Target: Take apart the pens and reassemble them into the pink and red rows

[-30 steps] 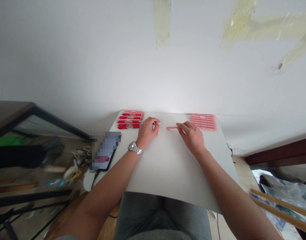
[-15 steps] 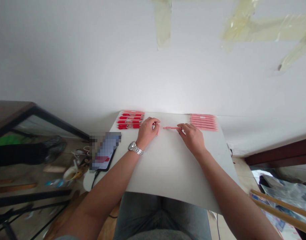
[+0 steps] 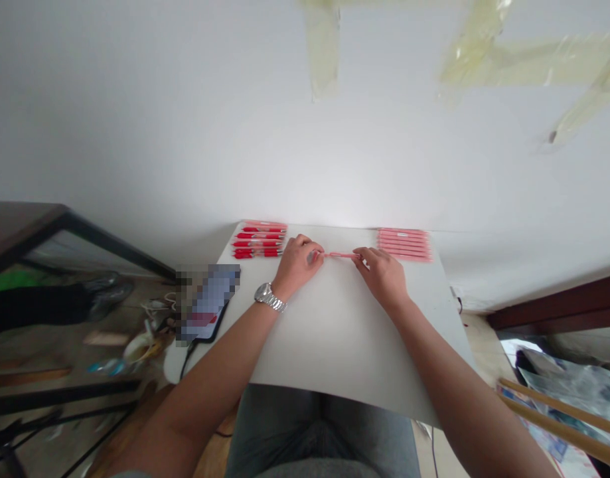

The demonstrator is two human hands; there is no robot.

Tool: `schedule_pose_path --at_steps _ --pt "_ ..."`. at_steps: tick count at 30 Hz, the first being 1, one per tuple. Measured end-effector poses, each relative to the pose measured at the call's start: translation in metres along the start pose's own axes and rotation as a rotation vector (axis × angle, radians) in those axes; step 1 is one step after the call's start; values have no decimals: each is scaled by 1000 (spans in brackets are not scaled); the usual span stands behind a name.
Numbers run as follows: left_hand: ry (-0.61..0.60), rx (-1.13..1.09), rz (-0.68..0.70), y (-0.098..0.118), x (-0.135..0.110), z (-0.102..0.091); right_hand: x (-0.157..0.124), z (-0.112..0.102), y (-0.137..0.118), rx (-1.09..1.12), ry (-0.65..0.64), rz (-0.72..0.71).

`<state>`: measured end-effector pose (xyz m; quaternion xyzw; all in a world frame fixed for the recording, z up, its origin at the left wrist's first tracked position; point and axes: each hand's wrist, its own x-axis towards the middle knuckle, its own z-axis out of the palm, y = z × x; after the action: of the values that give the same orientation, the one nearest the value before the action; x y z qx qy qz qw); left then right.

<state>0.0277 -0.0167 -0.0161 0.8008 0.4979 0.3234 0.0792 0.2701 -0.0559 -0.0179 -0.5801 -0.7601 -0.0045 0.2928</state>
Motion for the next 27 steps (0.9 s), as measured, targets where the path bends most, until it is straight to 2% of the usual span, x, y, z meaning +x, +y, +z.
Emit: schedule_pose_path --at_steps 13,27 --pt "-27 42 11 2 0 0 -1 1 -2 18 -20 3" --pt "-18 79 1 3 -2 0 -1 0 6 51 -63 -16"
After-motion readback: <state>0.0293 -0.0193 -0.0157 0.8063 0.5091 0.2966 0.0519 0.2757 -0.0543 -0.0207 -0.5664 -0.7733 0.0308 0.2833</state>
